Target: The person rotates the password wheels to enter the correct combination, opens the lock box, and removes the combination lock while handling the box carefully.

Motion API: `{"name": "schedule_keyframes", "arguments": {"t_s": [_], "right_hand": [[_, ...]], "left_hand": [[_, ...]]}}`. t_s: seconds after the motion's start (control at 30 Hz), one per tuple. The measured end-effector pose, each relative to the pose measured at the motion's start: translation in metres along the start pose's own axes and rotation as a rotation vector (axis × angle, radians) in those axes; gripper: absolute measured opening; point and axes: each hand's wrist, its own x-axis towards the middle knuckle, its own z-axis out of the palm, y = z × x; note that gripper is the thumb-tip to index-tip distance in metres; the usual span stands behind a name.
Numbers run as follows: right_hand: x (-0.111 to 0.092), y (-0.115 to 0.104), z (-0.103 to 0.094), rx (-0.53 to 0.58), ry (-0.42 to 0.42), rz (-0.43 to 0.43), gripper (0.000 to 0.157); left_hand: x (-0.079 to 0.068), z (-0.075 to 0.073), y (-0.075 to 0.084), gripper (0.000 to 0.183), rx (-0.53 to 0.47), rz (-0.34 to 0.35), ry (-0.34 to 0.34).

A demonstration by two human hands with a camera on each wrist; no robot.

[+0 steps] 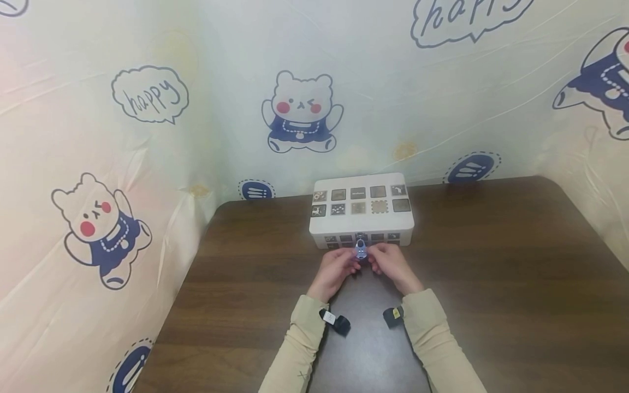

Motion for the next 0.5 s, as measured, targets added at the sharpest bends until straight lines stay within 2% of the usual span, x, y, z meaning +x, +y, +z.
{"name": "schedule_keyframes", "arguments": {"t_s": [0.5], "right_hand": [[0.0022,0.0032,0.0020,-0.060,0.000,-0.046,0.027]], "left_hand": [[0.0023,-0.0019,-0.0003,0.018,0.022,-0.011,-0.022]]}}
